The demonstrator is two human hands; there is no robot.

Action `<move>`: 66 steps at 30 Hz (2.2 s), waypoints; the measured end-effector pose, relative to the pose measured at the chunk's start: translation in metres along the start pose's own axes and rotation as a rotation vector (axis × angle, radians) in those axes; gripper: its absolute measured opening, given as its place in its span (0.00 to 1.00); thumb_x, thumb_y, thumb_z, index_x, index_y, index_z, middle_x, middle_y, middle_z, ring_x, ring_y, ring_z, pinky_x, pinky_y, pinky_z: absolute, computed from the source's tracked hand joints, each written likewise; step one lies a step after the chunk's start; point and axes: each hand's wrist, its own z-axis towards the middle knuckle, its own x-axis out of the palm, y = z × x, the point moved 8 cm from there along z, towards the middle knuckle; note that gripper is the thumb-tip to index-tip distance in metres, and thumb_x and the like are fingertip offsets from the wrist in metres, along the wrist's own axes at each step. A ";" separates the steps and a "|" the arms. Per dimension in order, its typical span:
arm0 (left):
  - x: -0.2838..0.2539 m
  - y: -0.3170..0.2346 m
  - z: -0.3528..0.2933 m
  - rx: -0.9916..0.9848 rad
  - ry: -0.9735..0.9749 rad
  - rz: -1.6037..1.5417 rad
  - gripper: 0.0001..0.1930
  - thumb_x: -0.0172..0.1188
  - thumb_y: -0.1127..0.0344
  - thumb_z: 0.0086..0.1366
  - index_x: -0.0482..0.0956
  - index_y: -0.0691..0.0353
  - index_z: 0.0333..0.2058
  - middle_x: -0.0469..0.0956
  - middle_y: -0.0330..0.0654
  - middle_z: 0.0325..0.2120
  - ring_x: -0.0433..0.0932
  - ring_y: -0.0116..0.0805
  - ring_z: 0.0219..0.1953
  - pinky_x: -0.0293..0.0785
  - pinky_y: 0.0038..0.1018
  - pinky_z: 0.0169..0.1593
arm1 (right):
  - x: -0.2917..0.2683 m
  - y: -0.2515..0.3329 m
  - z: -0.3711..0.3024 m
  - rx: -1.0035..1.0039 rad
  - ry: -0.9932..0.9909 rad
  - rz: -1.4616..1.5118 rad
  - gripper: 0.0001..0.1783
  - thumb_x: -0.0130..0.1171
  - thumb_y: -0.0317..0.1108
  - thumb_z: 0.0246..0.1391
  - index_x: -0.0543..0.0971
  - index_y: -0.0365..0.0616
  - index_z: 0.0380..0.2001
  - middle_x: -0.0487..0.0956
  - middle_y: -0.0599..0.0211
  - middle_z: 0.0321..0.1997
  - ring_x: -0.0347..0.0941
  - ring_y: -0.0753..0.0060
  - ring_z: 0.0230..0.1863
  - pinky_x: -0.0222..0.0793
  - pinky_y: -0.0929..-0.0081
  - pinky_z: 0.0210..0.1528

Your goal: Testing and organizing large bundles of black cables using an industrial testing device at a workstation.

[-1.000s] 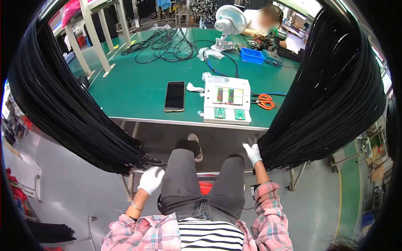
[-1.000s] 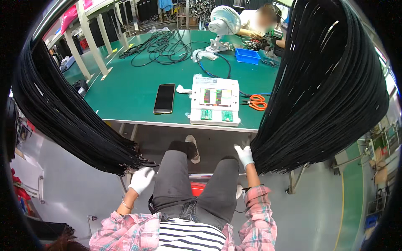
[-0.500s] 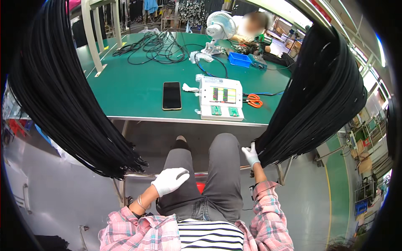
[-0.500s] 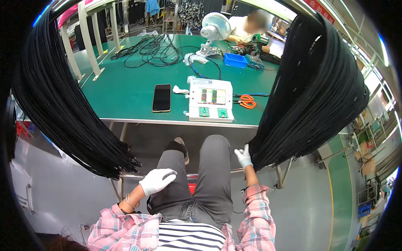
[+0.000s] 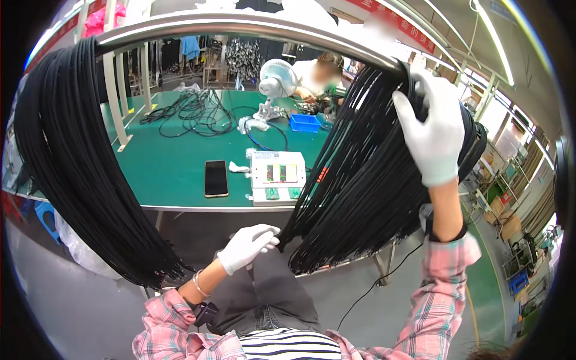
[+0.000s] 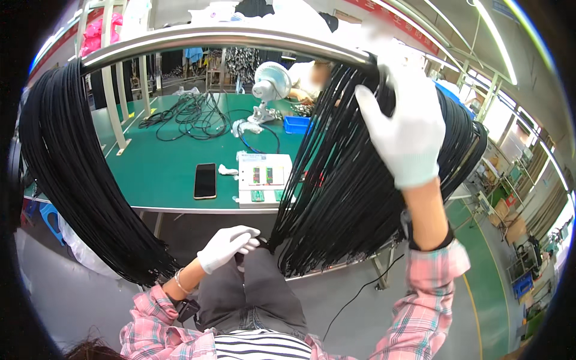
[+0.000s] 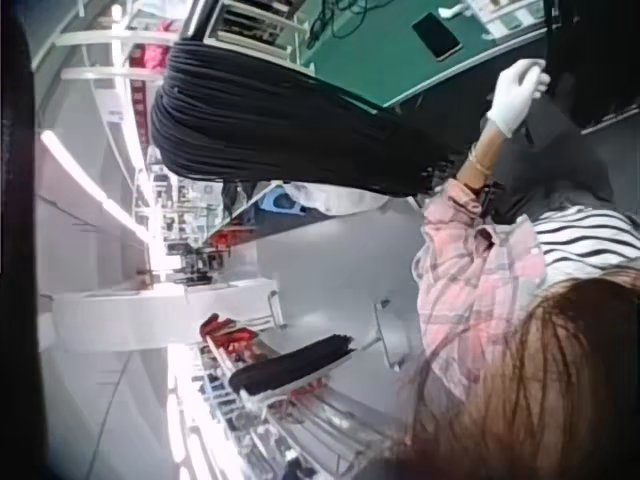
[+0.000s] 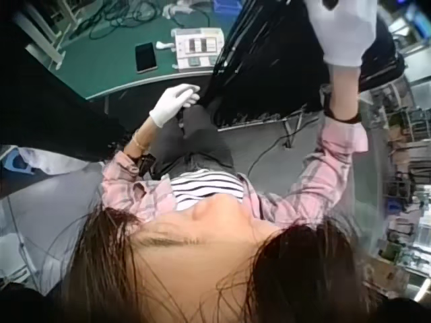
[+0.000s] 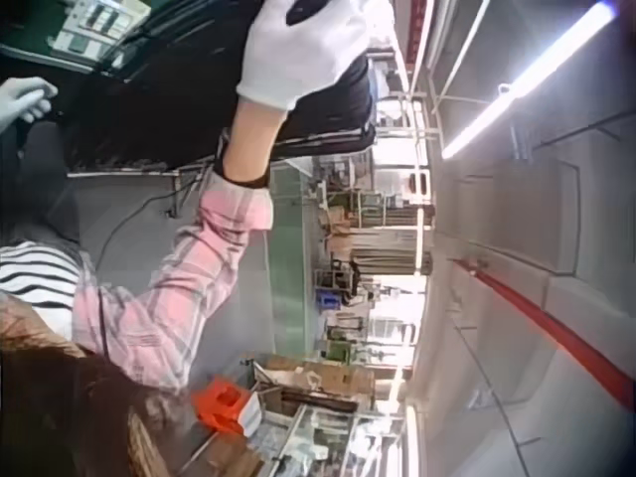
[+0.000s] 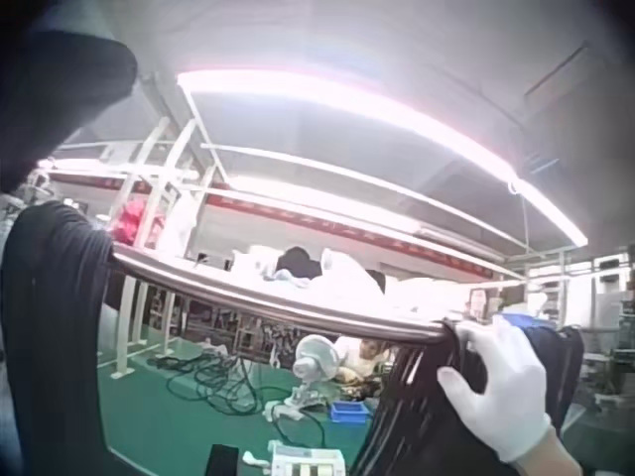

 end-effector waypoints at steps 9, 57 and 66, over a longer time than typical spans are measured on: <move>-0.001 -0.041 0.039 0.091 0.012 -0.014 0.18 0.47 0.62 0.71 0.73 0.68 0.51 0.79 0.43 0.39 0.79 0.28 0.41 0.75 0.22 0.45 | 0.038 -0.016 0.036 -0.060 0.094 -0.325 0.10 0.60 0.35 0.48 0.82 0.49 0.35 0.76 0.68 0.37 0.74 0.65 0.43 0.71 0.67 0.43; 0.056 0.226 0.047 -0.523 -0.273 -1.006 0.11 0.46 0.64 0.71 0.73 0.65 0.42 0.73 0.37 0.21 0.67 0.24 0.16 0.59 0.18 0.15 | 0.095 0.204 -0.321 0.379 0.984 1.604 0.23 0.60 0.24 0.43 0.77 0.42 0.47 0.76 0.61 0.29 0.73 0.61 0.31 0.70 0.66 0.38; 0.042 0.130 0.046 -0.143 -0.393 -0.428 0.23 0.38 0.70 0.71 0.54 0.57 0.65 0.70 0.38 0.17 0.67 0.22 0.12 0.64 0.19 0.15 | 0.171 0.139 -0.398 1.133 0.924 0.987 0.10 0.61 0.33 0.54 0.81 0.38 0.35 0.77 0.63 0.30 0.76 0.73 0.28 0.70 0.77 0.32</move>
